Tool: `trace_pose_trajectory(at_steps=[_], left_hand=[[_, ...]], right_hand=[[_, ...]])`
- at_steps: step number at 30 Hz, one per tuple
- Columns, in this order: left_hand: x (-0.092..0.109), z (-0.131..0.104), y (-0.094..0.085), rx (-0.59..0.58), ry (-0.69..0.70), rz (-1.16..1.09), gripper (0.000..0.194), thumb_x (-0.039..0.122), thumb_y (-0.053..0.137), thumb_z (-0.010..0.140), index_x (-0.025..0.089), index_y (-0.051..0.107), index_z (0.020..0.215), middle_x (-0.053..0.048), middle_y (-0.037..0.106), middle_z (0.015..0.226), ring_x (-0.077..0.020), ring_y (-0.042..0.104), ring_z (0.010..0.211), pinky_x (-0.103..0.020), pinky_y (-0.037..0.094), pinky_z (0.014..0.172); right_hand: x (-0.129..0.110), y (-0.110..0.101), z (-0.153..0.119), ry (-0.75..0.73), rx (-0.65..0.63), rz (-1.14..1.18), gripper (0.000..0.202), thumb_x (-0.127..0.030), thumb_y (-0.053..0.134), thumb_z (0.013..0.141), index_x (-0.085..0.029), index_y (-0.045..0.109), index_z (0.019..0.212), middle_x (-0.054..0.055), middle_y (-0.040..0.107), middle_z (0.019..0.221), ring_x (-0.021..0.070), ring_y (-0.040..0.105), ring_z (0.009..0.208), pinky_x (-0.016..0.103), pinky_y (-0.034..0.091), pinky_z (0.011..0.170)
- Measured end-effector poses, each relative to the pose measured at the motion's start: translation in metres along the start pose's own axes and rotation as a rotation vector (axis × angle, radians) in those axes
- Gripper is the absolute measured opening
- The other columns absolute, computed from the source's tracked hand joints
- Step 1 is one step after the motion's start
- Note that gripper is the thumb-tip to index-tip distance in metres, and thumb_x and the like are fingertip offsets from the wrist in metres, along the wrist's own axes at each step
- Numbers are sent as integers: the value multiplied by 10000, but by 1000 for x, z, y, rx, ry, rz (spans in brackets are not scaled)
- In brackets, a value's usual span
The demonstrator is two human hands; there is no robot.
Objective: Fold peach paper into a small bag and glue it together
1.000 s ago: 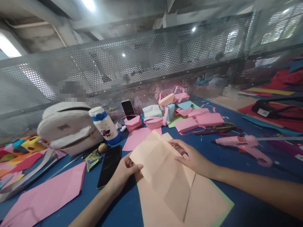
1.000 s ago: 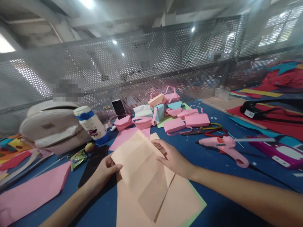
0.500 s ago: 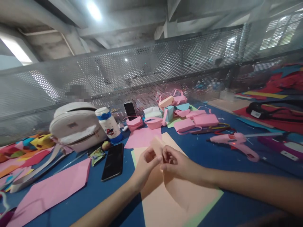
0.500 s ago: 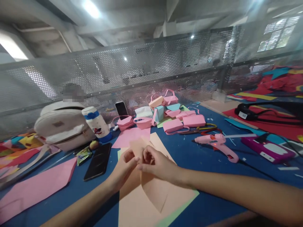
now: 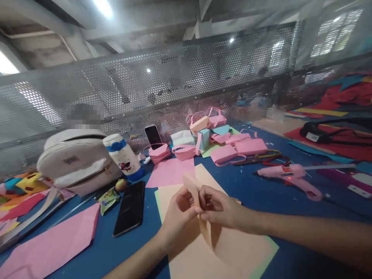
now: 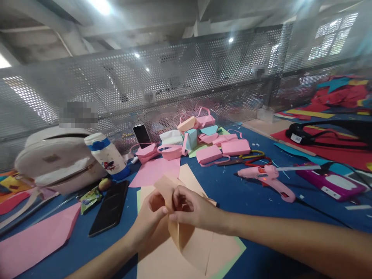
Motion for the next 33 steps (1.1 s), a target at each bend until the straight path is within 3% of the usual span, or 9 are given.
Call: trace_pose_trajectory(at_steps=[4,8,10,16,20,23,27,33], left_hand=[[0,-3,-1,-22,-22,6,421,537,804,707,199,691,931,-71,714,917,-251,655,883,-306,518,790],[-4,-5,1,-60,-63,70,332,454,725,820,205,693,1036,-87,725,1003,-258,672,932,-313,527,814],[-4,-2,-6,-22,-77,111,295,448,693,849,191,704,992,-86,725,976,-247,667,904,-313,522,820],[26,11,-66,271,-34,136,317,481,735,793,176,647,803,-10,639,767,-166,599,740,-230,495,684],[51,1,-110,439,34,90,399,472,784,743,181,519,677,71,466,593,-71,423,538,-138,393,530],[57,-13,-132,492,-13,79,436,505,803,708,197,494,713,101,401,531,-58,357,465,-127,334,467],[69,-30,-152,540,-21,200,455,561,794,694,198,524,744,84,498,570,-69,440,484,-139,370,477],[82,-39,-156,533,4,255,488,575,822,638,201,522,728,72,547,546,-89,489,449,-160,382,441]], right_hand=[[2,-1,0,0,5,-34,347,-469,678,872,-219,437,868,-13,481,873,146,507,805,273,407,739],[-5,-11,3,-37,109,-106,324,-492,604,904,-216,452,829,-16,483,817,155,521,794,277,431,748],[-13,-19,5,-67,175,-152,336,-513,587,900,-216,459,808,-18,480,789,158,522,773,274,439,729],[-61,-54,6,-173,392,-197,306,-527,614,831,-241,508,861,-11,545,767,193,554,752,319,483,760],[-84,-69,-5,-186,431,-261,325,-527,640,817,-220,540,792,-20,535,690,150,523,597,280,465,592],[-77,-73,-16,-131,381,-332,379,-567,667,802,-204,564,768,-29,528,623,128,515,518,248,400,478],[-59,-79,-33,-60,330,-371,467,-653,629,806,-190,569,787,-19,557,597,122,534,488,237,363,436],[-51,-80,-52,34,297,-392,438,-614,651,801,-183,577,774,-10,573,613,112,520,478,237,347,439]])
Point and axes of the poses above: each hand's wrist, its own z-axis towards the middle knuckle, its own y-axis out of the palm, x = y × z, the point moved 9 cm from there along z, towards the middle knuckle
